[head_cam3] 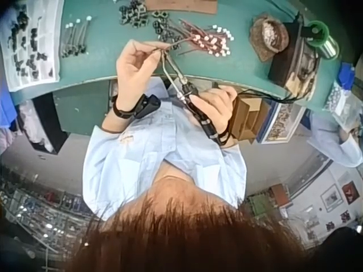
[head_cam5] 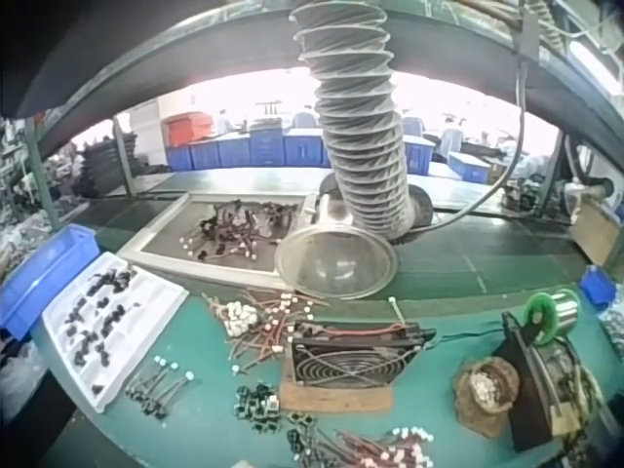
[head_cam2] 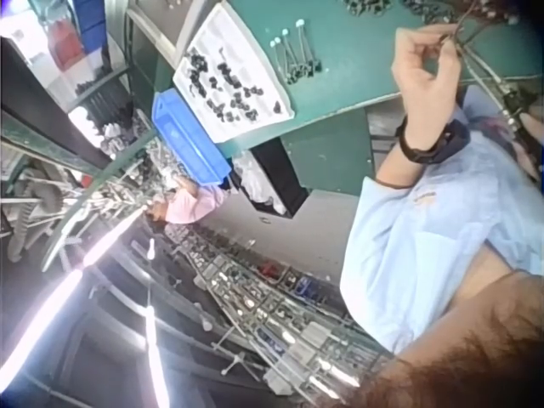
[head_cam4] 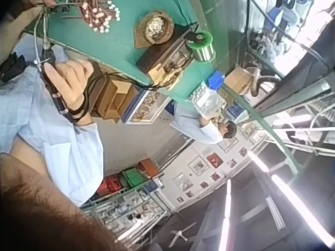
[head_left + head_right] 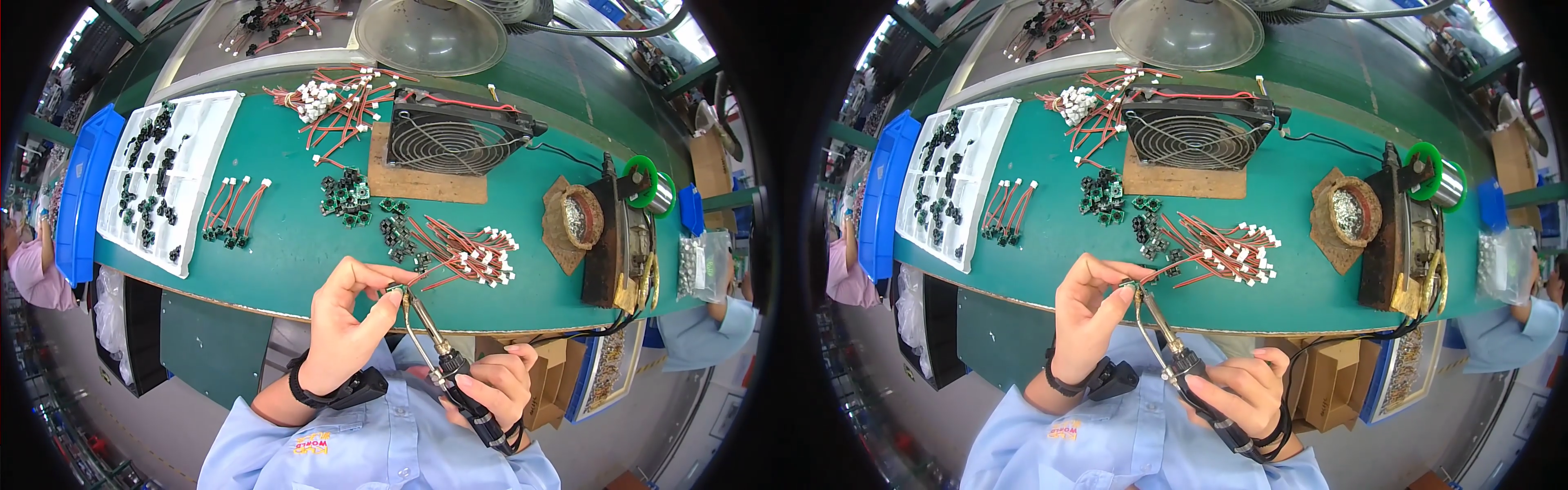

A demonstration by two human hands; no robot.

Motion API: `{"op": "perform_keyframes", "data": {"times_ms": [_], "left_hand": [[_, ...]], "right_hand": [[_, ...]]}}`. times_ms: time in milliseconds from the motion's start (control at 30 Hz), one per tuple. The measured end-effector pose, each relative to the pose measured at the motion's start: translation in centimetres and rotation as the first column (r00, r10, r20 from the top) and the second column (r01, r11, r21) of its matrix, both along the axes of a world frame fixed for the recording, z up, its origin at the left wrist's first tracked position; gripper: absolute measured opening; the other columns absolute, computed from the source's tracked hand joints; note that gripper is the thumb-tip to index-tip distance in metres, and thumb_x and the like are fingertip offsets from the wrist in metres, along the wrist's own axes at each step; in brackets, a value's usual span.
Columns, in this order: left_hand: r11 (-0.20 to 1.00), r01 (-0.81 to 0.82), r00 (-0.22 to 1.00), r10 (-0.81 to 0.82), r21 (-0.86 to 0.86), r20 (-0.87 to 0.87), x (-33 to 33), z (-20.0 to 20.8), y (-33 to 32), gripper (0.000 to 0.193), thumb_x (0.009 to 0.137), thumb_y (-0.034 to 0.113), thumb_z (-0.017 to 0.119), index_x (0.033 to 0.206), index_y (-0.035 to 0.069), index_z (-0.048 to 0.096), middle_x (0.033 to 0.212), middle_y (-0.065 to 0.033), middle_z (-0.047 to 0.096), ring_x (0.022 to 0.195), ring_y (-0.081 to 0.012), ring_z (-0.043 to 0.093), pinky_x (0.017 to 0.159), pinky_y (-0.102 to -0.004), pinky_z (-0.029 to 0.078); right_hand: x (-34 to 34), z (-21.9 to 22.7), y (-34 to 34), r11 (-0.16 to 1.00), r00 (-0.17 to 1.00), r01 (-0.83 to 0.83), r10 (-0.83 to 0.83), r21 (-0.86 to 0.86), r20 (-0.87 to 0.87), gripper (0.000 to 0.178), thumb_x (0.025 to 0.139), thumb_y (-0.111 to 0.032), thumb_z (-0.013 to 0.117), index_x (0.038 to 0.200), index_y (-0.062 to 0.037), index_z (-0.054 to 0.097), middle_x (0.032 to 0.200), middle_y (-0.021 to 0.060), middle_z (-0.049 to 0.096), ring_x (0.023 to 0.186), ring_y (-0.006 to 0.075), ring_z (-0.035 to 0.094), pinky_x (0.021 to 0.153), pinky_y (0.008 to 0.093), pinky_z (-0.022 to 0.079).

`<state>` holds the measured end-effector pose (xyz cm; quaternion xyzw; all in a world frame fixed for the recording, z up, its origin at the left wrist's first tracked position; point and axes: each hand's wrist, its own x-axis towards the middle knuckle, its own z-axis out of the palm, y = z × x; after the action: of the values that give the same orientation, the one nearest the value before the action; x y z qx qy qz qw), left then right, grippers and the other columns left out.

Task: The person picks up a circuit board and a wire, joins them using a soldering iron, and places the assembled unit on the table. This process is repeated multiple times, with the person occasionally retrieving more circuit boards from a tray.

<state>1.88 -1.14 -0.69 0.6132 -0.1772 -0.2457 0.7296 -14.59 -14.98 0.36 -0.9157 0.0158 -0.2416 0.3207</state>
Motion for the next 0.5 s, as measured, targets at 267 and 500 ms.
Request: {"op": "perform_keyframes", "data": {"times_ms": [267, 500], "left_hand": [[1.0, -0.005, 1.0, 0.005, 0.006, 0.004, -0.16, 0.14, -0.06, 0.011, 0.083, -0.003, 0.053, 0.087, 0.004, 0.046, 0.101, -0.0202, 0.063, 0.096, -0.0202, 0.059, 0.087, -0.0324, 0.044], [1.0, -0.015, 1.0, 0.014, 0.013, 0.017, -0.27, 0.01, -0.02, 0.01, 0.083, -0.002, 0.054, 0.086, 0.003, 0.046, 0.1, -0.0185, 0.063, 0.093, -0.0174, 0.059, 0.082, -0.0304, 0.044]], "right_hand": [[-0.03, -0.05, -0.03, 1.0, 1.0, -0.003, 0.003, 0.013, 0.003, 0.035, 0.06, -0.024, 0.078, 0.093, -0.0203, 0.068, 0.078, -0.0051, 0.06, 0.071, 0.012, 0.054, 0.079, 0.0344, 0.035], [-0.05, -0.1, -0.05, 1.0, 1.0, -0.001, 0.0, 0.027, 0.011, 0.035, 0.059, -0.023, 0.078, 0.093, -0.0198, 0.067, 0.078, -0.0049, 0.061, 0.071, 0.0122, 0.054, 0.08, 0.0344, 0.036]]}}
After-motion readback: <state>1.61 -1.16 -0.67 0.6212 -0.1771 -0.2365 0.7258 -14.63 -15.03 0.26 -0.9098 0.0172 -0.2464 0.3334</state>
